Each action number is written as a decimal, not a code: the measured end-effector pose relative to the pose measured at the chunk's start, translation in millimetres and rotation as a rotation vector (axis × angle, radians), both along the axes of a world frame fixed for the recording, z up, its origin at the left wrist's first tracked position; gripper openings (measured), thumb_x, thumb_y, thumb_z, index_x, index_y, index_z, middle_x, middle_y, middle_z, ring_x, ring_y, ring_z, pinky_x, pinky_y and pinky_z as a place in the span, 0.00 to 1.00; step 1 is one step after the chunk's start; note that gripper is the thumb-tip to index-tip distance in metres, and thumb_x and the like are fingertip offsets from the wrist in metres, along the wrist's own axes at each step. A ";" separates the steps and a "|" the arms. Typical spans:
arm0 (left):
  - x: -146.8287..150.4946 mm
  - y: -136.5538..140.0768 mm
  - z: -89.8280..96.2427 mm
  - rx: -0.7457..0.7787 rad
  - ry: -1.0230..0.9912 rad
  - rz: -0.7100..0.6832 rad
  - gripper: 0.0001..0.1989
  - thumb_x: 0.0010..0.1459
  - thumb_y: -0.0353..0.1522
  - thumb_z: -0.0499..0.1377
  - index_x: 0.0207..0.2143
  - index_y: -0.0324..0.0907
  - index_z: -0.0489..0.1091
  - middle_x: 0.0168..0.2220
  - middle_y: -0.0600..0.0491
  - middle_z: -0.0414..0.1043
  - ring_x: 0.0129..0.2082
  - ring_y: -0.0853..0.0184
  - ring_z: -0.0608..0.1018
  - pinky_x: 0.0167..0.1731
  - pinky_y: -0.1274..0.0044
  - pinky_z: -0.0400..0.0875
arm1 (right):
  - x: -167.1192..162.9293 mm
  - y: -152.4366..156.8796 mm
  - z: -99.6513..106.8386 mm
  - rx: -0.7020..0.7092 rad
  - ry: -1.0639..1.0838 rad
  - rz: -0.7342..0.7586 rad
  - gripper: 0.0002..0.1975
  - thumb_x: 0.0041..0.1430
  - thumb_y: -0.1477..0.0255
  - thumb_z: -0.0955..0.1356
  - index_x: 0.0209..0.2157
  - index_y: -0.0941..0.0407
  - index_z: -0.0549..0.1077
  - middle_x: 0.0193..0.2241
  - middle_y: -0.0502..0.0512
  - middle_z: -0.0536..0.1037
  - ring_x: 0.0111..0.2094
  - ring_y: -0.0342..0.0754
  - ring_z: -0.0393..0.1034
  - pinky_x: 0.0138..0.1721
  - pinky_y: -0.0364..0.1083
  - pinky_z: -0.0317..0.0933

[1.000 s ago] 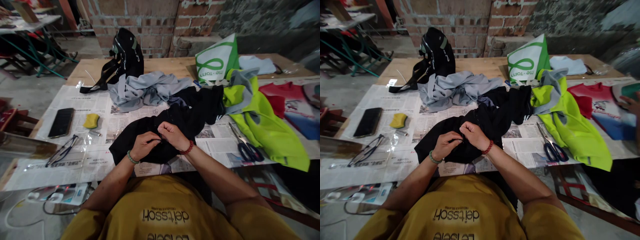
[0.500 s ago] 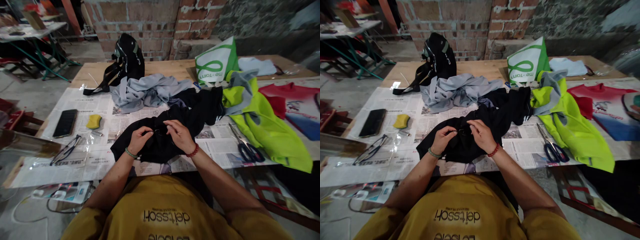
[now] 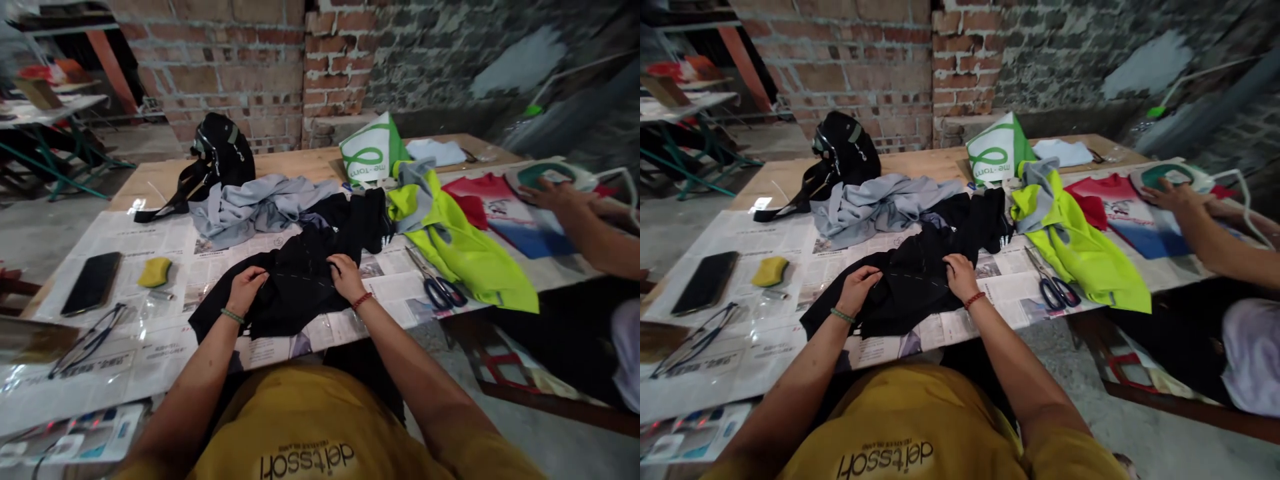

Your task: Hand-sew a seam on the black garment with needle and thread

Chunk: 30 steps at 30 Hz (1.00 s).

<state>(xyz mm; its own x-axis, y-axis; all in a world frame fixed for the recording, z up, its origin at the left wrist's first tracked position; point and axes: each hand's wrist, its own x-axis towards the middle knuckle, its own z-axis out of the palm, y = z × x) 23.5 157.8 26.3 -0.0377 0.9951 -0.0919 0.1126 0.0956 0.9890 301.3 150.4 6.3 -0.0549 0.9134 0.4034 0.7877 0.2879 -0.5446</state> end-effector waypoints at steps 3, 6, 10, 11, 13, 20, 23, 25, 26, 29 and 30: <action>1.4 -2.4 0.9 -0.015 -0.021 0.013 0.15 0.39 0.38 0.65 0.28 0.38 0.72 0.19 0.60 0.66 0.19 0.75 0.65 0.20 0.82 0.58 | -0.3 -1.5 3.6 -0.030 0.013 -0.001 0.13 0.56 0.79 0.61 0.42 0.58 0.71 0.44 0.62 0.73 0.48 0.54 0.64 0.47 0.53 0.57; 3.0 -4.2 1.5 -0.003 -0.004 0.037 0.16 0.38 0.39 0.66 0.28 0.38 0.71 0.20 0.59 0.66 0.19 0.75 0.65 0.21 0.83 0.59 | 1.0 -2.8 4.9 -0.050 0.038 0.004 0.14 0.56 0.80 0.61 0.42 0.58 0.71 0.44 0.61 0.73 0.48 0.53 0.64 0.47 0.52 0.56; 3.7 -4.3 -2.4 0.024 0.077 0.067 0.17 0.38 0.40 0.66 0.29 0.38 0.72 0.21 0.59 0.67 0.20 0.74 0.65 0.21 0.82 0.59 | 2.6 -3.2 2.1 -0.034 0.072 -0.020 0.14 0.56 0.81 0.61 0.41 0.57 0.72 0.43 0.59 0.73 0.47 0.52 0.64 0.47 0.51 0.55; 3.5 -4.1 -3.9 0.029 0.087 0.063 0.17 0.38 0.41 0.66 0.29 0.38 0.72 0.21 0.59 0.66 0.20 0.74 0.65 0.21 0.82 0.59 | 2.9 -3.4 1.5 -0.030 0.076 -0.026 0.14 0.55 0.81 0.61 0.41 0.56 0.72 0.43 0.58 0.73 0.47 0.51 0.64 0.47 0.51 0.56; 3.0 -3.8 -6.8 0.027 0.105 0.059 0.18 0.38 0.41 0.66 0.30 0.39 0.72 0.21 0.59 0.66 0.20 0.74 0.66 0.20 0.82 0.59 | 3.5 -4.1 0.9 -0.025 0.078 -0.030 0.14 0.55 0.81 0.61 0.40 0.56 0.72 0.42 0.58 0.73 0.46 0.50 0.64 0.47 0.50 0.56; 3.9 -4.9 -10.0 0.069 0.188 0.068 0.18 0.38 0.42 0.65 0.30 0.39 0.73 0.20 0.59 0.66 0.19 0.74 0.65 0.20 0.82 0.58 | 5.1 -6.8 0.9 -0.019 0.092 -0.013 0.14 0.55 0.81 0.61 0.39 0.56 0.72 0.42 0.56 0.74 0.46 0.50 0.65 0.48 0.50 0.57; 4.7 -5.3 -9.8 0.074 0.195 0.057 0.19 0.39 0.42 0.64 0.31 0.38 0.73 0.20 0.58 0.67 0.20 0.74 0.65 0.20 0.82 0.59 | 4.9 -5.6 -0.1 -0.008 0.118 -0.006 0.13 0.55 0.81 0.61 0.39 0.56 0.73 0.42 0.57 0.74 0.46 0.51 0.65 0.48 0.51 0.57; 5.3 -5.6 -9.2 0.085 0.200 0.057 0.19 0.39 0.42 0.64 0.30 0.38 0.73 0.20 0.58 0.67 0.20 0.74 0.66 0.21 0.82 0.59 | 4.8 -4.2 -1.0 0.004 0.137 -0.006 0.13 0.54 0.81 0.61 0.38 0.56 0.73 0.41 0.57 0.74 0.46 0.51 0.65 0.48 0.51 0.57; 5.6 -5.9 -8.8 0.088 0.205 0.056 0.18 0.39 0.42 0.64 0.30 0.38 0.73 0.20 0.58 0.67 0.20 0.74 0.65 0.21 0.82 0.59 | 4.7 -3.5 -1.5 0.009 0.146 -0.009 0.13 0.54 0.81 0.62 0.37 0.56 0.73 0.41 0.57 0.74 0.46 0.51 0.65 0.47 0.51 0.58; 6.1 -7.4 -8.0 0.088 0.211 0.051 0.17 0.40 0.42 0.63 0.30 0.38 0.73 0.19 0.59 0.66 0.19 0.74 0.65 0.20 0.82 0.59 | 4.9 -2.0 -3.6 0.021 0.161 -0.018 0.13 0.53 0.81 0.62 0.36 0.56 0.73 0.40 0.57 0.75 0.45 0.51 0.66 0.47 0.51 0.58; 6.1 -8.0 -8.0 0.089 0.209 0.051 0.17 0.41 0.42 0.63 0.30 0.38 0.73 0.19 0.59 0.66 0.19 0.74 0.65 0.20 0.82 0.59 | 5.0 -1.8 -4.4 0.025 0.162 -0.019 0.13 0.52 0.81 0.62 0.36 0.56 0.73 0.40 0.57 0.75 0.45 0.51 0.66 0.47 0.51 0.58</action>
<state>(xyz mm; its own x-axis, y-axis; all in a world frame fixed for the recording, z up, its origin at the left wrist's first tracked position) 29.6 149.7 18.2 -0.0968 0.9952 0.0108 0.3128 0.0201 0.9496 306.3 148.5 1.9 0.0293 0.9034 0.4278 0.6957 0.2889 -0.6576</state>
